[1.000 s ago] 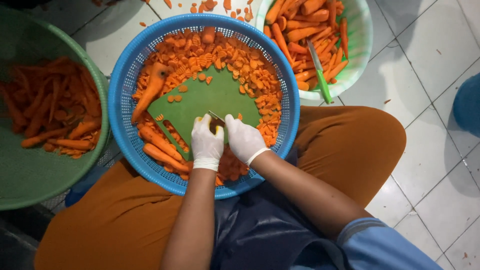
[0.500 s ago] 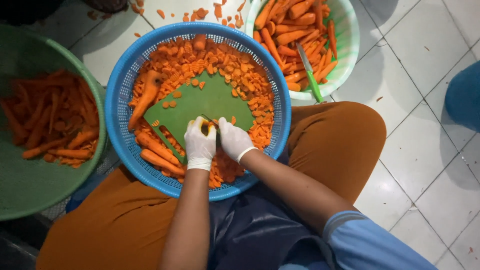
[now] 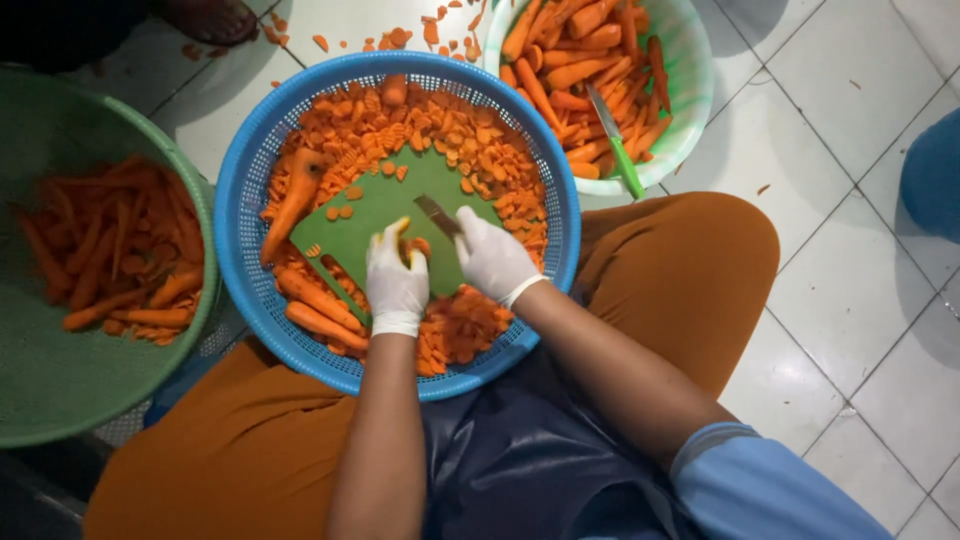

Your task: Chopping carrots into small pieces using a knife on a cutting board inside a basket.

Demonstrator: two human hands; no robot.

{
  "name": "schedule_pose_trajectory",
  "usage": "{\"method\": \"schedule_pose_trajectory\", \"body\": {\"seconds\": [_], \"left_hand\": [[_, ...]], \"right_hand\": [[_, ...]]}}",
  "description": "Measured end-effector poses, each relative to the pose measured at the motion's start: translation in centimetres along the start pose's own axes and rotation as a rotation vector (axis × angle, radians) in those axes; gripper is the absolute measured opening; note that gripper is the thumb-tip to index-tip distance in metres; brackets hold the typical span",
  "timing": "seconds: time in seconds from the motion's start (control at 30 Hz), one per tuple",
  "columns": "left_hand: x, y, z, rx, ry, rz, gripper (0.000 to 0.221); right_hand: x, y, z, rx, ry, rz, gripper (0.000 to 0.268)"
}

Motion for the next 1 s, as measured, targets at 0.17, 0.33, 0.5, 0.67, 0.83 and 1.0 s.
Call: {"method": "schedule_pose_trajectory", "body": {"seconds": [0.17, 0.33, 0.5, 0.67, 0.83, 1.0], "left_hand": [[1.1, -0.4, 0.7, 0.124, -0.051, -0.009, 0.033], [4.8, -1.4, 0.9, 0.101, 0.239, -0.022, 0.013], [4.5, -0.4, 0.9, 0.095, 0.442, -0.224, 0.019], [5.1, -0.9, 0.6, 0.156, 0.534, -0.224, 0.023], [4.3, -1.5, 0.3, 0.182, 0.563, -0.242, 0.034], [4.6, -2.8, 0.3, 0.129, 0.609, -0.403, 0.024]], "right_hand": [[-3.4, -2.2, -0.1, 0.076, -0.096, -0.033, 0.02], [-3.0, -3.1, -0.7, 0.128, -0.107, -0.004, 0.027], [-1.5, -2.9, -0.9, 0.147, -0.064, 0.06, 0.032], [-0.8, -3.4, -1.0, 0.161, -0.016, 0.043, 0.032], [-1.0, -3.8, -0.7, 0.131, 0.044, 0.002, 0.035], [0.5, -2.6, -1.6, 0.06, 0.028, -0.055, 0.026]]}}
Point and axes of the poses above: each hand's wrist, its own z-axis towards the middle knuckle, its own y-axis out of the back of the hand, x = y × z, the point moved 1 cm from there along z, towards the middle knuckle
